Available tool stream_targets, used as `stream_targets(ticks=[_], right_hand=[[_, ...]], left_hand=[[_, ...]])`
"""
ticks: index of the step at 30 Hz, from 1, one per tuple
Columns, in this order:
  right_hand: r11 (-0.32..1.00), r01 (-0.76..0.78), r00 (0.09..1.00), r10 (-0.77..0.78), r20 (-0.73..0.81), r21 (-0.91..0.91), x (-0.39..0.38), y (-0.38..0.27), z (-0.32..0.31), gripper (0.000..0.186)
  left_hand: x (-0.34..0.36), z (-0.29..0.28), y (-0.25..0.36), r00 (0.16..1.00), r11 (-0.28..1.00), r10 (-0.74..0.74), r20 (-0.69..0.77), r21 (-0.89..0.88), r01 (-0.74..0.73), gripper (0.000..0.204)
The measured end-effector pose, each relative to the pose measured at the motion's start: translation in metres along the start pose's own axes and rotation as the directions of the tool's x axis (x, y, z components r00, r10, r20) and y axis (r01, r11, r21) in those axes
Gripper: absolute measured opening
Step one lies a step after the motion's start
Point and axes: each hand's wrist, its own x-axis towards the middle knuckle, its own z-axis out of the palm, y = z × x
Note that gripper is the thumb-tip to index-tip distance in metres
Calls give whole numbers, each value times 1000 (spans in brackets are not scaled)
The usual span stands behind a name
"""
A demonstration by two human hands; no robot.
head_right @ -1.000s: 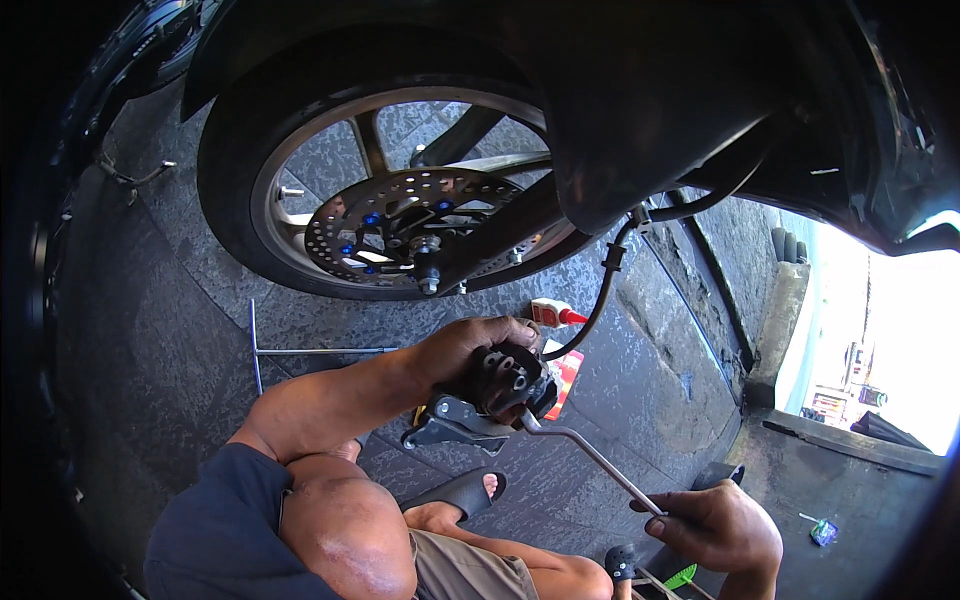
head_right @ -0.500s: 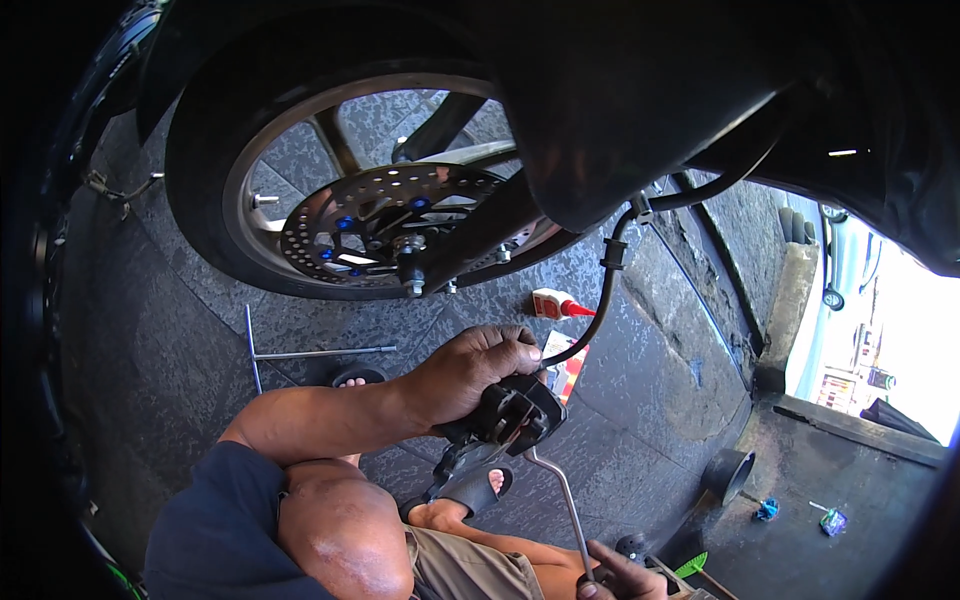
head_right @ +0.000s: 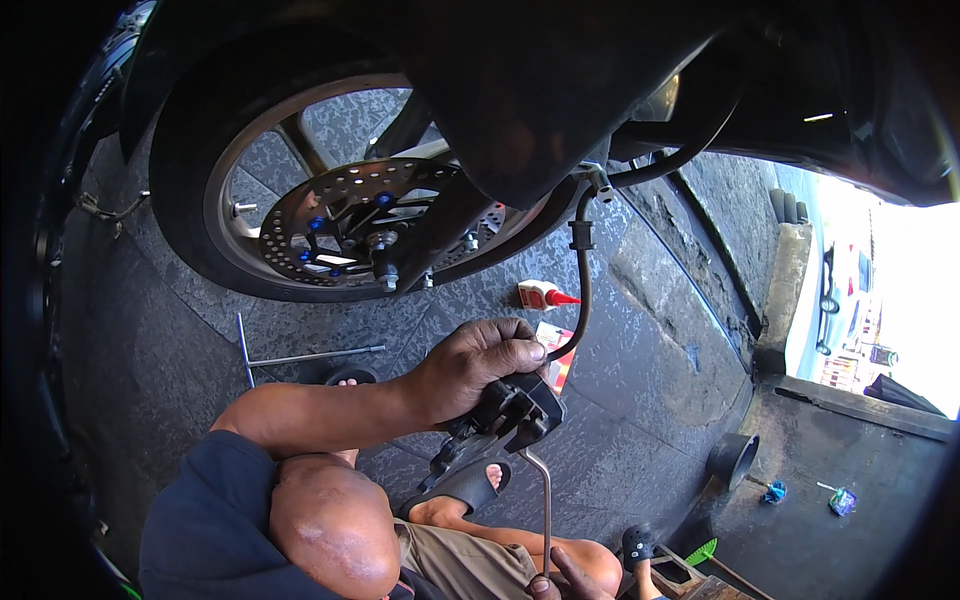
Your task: Replacing the front brake pads on a motorcycle.
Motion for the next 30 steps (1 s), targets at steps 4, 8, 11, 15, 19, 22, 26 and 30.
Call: stream_targets(ticks=[4,8,11,15,19,22,26,30], right_hand=[[998,-68,997,68,-25,17,-8,10,1,41],[998,-21,997,17,-72,-51,-16,17,-1,42],[998,-41,998,39,-43,-41,-16,16,1,39],[966,105,994,-94,58,-235,4,10,-33,40],[964,-135,975,171,145,-229,16,-33,-50,43],[968,-65,968,121,221,-244,29,-50,-56,40],[906,128,905,60,422,-403,60,-82,-72,38],[657,302,880,87,468,-690,81,-111,-83,38]], left_hand=[[-5,-1,2,1000,1000,25,-16,10,-24,21],[-8,7,-1,997,998,62,-36,-29,-63,21],[-6,8,-4,998,998,62,-24,-30,-62,20],[-4,5,-12,999,997,43,7,-70,-43,23],[-3,-3,-10,985,995,-10,171,-95,27,27],[-1,-7,-4,985,996,-51,167,-69,63,27],[-4,-14,0,976,943,-137,171,-281,181,28],[-11,-17,5,950,913,-165,265,-323,248,28]])
